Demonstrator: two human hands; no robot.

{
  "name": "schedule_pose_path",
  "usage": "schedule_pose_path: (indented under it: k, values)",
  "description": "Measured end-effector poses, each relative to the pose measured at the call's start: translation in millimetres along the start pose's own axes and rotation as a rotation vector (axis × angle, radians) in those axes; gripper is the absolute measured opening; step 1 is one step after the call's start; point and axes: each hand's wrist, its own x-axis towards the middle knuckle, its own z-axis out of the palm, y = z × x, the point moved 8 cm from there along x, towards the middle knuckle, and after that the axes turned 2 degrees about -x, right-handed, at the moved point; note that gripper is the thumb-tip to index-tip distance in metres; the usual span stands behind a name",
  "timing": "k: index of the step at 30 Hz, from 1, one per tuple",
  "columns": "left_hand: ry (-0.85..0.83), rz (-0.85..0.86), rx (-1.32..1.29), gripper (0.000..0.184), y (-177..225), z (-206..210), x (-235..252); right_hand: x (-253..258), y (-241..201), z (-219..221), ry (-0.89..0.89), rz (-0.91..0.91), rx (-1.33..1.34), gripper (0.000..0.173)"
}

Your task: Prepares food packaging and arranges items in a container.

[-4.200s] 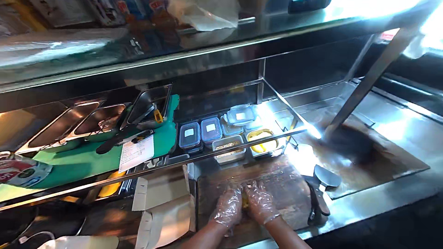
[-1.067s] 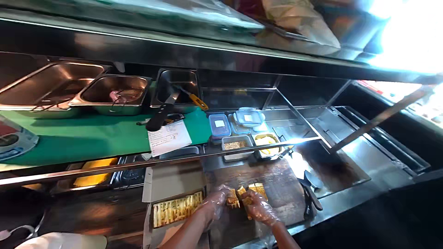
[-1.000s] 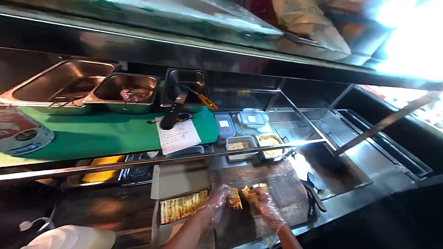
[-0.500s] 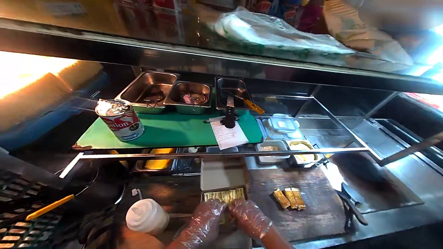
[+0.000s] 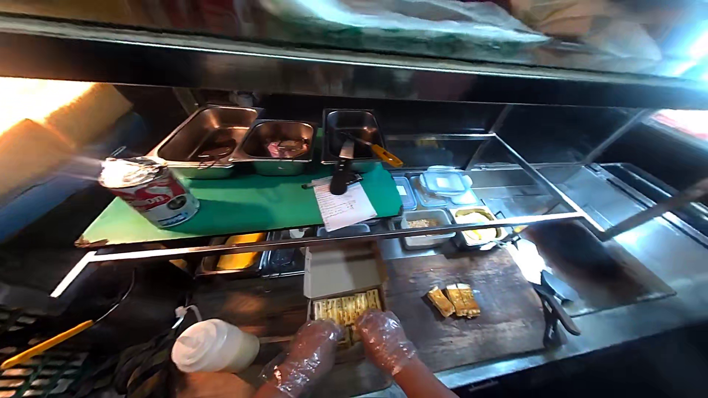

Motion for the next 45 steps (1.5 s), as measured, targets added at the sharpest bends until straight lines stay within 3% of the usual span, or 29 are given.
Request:
schedule_pose_path:
  k: [5, 10, 17, 19, 21, 23, 25, 27, 29, 32, 34, 37, 41, 43, 45]
  values:
    - [-0.021, -0.082, 0.021, 0.035, 6, -6, -1, -1, 2, -9, -0.076, -0.005, 0.053, 0.050]
    - [0.062, -0.214, -0.096, 0.040, 4, -7, -9, -10, -3, -18, -0.210, -0.127, 0.039, 0.029]
    - [0.416, -0.389, -0.327, 0.034, 32, -19, -37, -9, 1, -11, -0.189, -0.295, 0.188, 0.031]
    - [0.625, -0.396, -0.471, 0.032, 50, -30, -39, -9, 11, -16, -0.094, -0.361, 0.257, 0.029]
    - [0.873, -0.352, -0.566, 0.024, 69, -36, -42, -23, 33, -28, 0.152, -0.420, 0.349, 0.028]
    - [0.970, -0.273, -0.712, 0.021, 97, -40, -31, -51, 89, -47, 0.393, -0.302, 0.446, 0.032]
    - [0.806, -0.261, -0.882, 0.027, 128, -36, 3, -74, 181, -54, 0.369, 0.027, 0.410, 0.035]
    - [0.461, -0.335, -0.938, 0.043, 152, -23, 54, -86, 278, -34, 0.142, 0.349, 0.408, 0.051]
    - [0.216, -0.390, -0.889, 0.061, 168, -7, 106, -93, 333, -20, 0.007, 0.481, 0.406, 0.069]
    - [0.087, -0.404, -0.752, 0.071, 189, 12, 159, -83, 342, -1, -0.079, 0.462, 0.471, 0.070]
    - [0.111, -0.331, -0.735, 0.051, 203, 15, 175, -75, 337, 1, -0.052, 0.441, 0.561, 0.063]
    - [0.107, -0.270, -0.746, 0.042, 216, 5, 178, -75, 340, -7, -0.015, 0.409, 0.609, 0.059]
    - [0.110, -0.319, -0.749, 0.059, 213, 3, 176, -80, 352, -18, 0.078, 0.409, 0.575, 0.063]
    - [0.115, -0.316, -0.730, 0.062, 214, 5, 179, -69, 343, -19, 0.063, 0.310, 0.503, 0.070]
    - [0.129, -0.310, -0.707, 0.053, 220, 5, 182, -59, 330, -19, -0.033, 0.230, 0.428, 0.072]
